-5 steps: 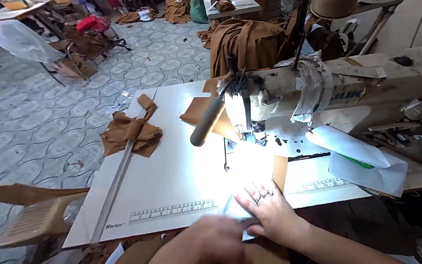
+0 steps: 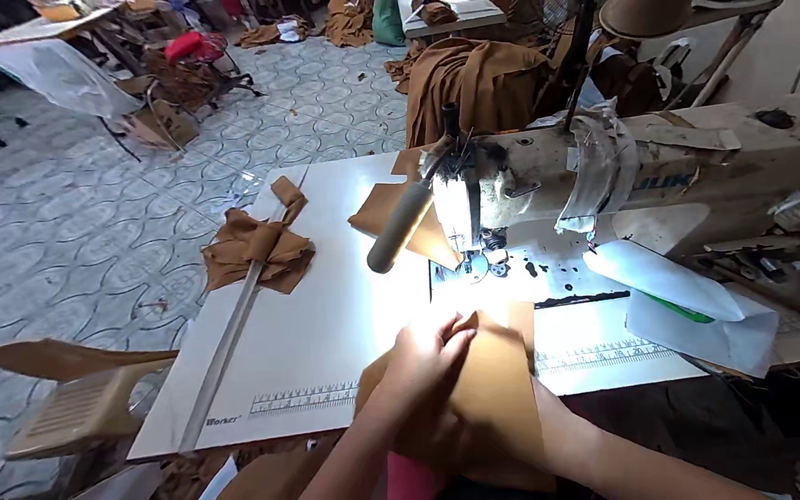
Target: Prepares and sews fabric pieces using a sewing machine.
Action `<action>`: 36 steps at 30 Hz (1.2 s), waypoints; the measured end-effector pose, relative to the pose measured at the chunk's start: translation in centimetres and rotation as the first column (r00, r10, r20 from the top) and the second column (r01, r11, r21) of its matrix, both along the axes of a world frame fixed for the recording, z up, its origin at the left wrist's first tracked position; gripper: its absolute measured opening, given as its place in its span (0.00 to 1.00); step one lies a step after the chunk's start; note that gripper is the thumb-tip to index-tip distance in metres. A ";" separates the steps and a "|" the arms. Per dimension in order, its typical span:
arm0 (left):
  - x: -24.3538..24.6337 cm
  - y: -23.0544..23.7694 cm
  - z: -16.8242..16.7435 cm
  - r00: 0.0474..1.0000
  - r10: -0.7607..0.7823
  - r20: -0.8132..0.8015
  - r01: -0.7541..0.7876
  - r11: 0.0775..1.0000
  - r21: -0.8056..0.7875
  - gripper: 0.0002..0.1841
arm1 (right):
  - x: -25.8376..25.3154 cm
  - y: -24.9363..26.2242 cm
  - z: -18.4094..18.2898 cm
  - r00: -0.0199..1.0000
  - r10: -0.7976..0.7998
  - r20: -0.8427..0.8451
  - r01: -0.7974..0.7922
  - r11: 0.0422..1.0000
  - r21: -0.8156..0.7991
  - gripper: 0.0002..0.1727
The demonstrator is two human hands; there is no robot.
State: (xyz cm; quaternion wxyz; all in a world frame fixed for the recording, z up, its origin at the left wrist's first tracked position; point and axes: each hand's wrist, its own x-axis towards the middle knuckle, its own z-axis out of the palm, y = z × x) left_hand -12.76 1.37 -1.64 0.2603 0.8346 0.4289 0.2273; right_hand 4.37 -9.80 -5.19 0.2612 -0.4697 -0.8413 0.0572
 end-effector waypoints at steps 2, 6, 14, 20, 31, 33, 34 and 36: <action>0.8 0.9 -1.7 0.996 0.063 -0.061 -0.058 0.995 0.084 0.15 | 0.9 -0.1 -0.4 0.997 0.083 0.012 -0.083 0.994 0.067 0.12; 1.0 1.2 -2.4 0.993 0.052 -0.104 -0.039 0.992 0.124 0.17 | 3.1 -1.1 -0.5 0.965 0.075 0.253 -0.124 0.975 0.186 0.11; 0.7 1.1 -4.2 0.993 -0.120 0.022 0.093 0.861 0.501 0.05 | 6.8 -0.3 0.1 0.996 0.093 -0.010 -0.093 0.992 -0.083 0.14; 0.9 0.4 -2.4 0.964 -0.237 0.120 0.197 0.942 0.272 0.13 | 5.9 2.3 1.7 0.871 -0.258 -0.417 0.133 0.943 -0.306 0.32; -1.1 -2.0 1.4 0.833 -0.336 0.439 0.338 0.938 0.077 0.14 | 3.6 3.1 5.2 0.421 -0.323 -0.848 -0.138 0.901 -0.412 0.03; -1.6 -2.9 2.3 0.834 -0.398 0.382 0.349 0.917 0.193 0.13 | 3.5 2.2 5.6 0.427 -0.233 -0.874 -0.192 0.921 -0.339 0.04; -1.9 -3.7 3.3 0.842 -0.422 0.335 0.343 0.899 0.272 0.13 | 3.4 1.5 6.1 0.428 -0.154 -0.890 -0.236 0.932 -0.275 0.06; -2.7 -5.0 5.4 0.850 -0.472 0.234 0.357 0.843 0.403 0.14 | 3.5 0.3 7.5 0.436 0.032 -0.899 -0.343 0.930 -0.133 0.07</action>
